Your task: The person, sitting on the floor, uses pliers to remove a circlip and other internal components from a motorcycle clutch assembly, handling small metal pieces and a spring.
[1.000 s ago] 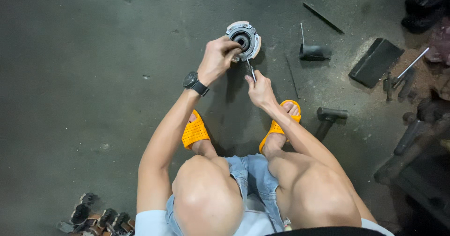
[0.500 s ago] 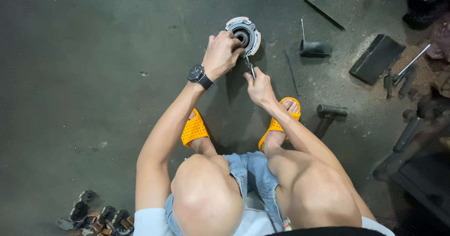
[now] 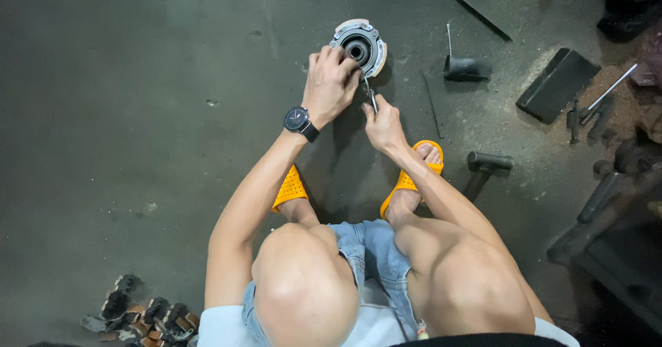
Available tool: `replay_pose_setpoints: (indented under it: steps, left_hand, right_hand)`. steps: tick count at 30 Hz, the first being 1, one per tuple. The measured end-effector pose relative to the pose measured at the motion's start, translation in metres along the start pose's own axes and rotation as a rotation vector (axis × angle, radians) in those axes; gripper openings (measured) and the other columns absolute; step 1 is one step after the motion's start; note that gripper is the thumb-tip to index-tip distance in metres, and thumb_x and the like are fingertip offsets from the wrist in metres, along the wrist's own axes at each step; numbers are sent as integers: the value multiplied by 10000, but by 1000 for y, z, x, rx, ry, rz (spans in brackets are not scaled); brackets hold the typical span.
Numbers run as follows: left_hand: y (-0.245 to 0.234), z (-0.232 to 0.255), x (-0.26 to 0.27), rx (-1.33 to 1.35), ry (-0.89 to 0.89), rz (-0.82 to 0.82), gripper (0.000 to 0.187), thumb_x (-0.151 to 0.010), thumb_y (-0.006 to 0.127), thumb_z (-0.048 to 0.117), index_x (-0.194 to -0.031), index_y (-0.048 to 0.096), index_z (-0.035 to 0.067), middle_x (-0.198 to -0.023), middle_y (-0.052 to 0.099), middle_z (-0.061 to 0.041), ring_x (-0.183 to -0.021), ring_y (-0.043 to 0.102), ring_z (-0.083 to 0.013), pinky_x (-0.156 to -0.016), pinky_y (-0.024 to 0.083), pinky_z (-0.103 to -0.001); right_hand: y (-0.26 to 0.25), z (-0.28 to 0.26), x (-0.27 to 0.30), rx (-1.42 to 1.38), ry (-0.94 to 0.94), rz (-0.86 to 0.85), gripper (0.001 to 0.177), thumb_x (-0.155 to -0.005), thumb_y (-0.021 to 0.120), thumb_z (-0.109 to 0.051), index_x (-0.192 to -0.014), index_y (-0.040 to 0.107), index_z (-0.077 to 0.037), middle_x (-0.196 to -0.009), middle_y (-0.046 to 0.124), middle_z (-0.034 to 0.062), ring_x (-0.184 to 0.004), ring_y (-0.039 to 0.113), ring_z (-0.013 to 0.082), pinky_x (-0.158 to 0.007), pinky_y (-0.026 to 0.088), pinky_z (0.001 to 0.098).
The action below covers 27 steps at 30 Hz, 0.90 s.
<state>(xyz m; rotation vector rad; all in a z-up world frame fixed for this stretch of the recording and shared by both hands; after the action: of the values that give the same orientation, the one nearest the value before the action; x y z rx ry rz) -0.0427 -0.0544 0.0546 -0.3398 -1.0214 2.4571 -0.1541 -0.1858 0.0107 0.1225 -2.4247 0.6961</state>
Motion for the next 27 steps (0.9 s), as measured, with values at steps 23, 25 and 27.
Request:
replay_pose_setpoints:
  steps: [23, 25, 27]
  left_hand:
    - [17, -21, 39, -54, 339, 234, 132, -997, 558, 198, -1029, 638, 98, -1037, 608, -83, -1080, 568, -254, -988, 389, -481]
    - [8, -24, 40, -41, 383, 240, 146, -1000, 562, 196, -1050, 638, 82, -1062, 613, -101, -1086, 575, -270, -994, 404, -487]
    - [2, -24, 42, -108, 481, 202, 157, -1001, 532, 153, -1064, 655, 79, -1116, 633, -119, -1120, 584, -267, -1002, 411, -506]
  right_hand:
    - [-55, -108, -1, 116, 306, -490, 355, -1014, 461, -205, -940, 609, 110, -772, 673, 308, -763, 700, 397, -675, 544, 487]
    - [-53, -100, -14, -51, 473, -592, 383, -1046, 389, -175, -1057, 541, 177, -842, 674, 341, -726, 712, 358, -661, 581, 455]
    - [-55, -106, -25, -20, 524, -636, 413, -1055, 409, -193, -1010, 549, 192, -837, 674, 342, -735, 711, 382, -643, 578, 483]
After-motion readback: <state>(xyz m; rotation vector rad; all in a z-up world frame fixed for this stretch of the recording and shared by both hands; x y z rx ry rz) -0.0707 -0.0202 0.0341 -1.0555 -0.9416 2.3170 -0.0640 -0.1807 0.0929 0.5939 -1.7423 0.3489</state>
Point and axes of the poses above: each hand's wrist, its own x-axis away from the middle knuckle, its own y-axis out of the palm, z = x × y, the point moved 6 cm from there along -x, towards the middle knuckle
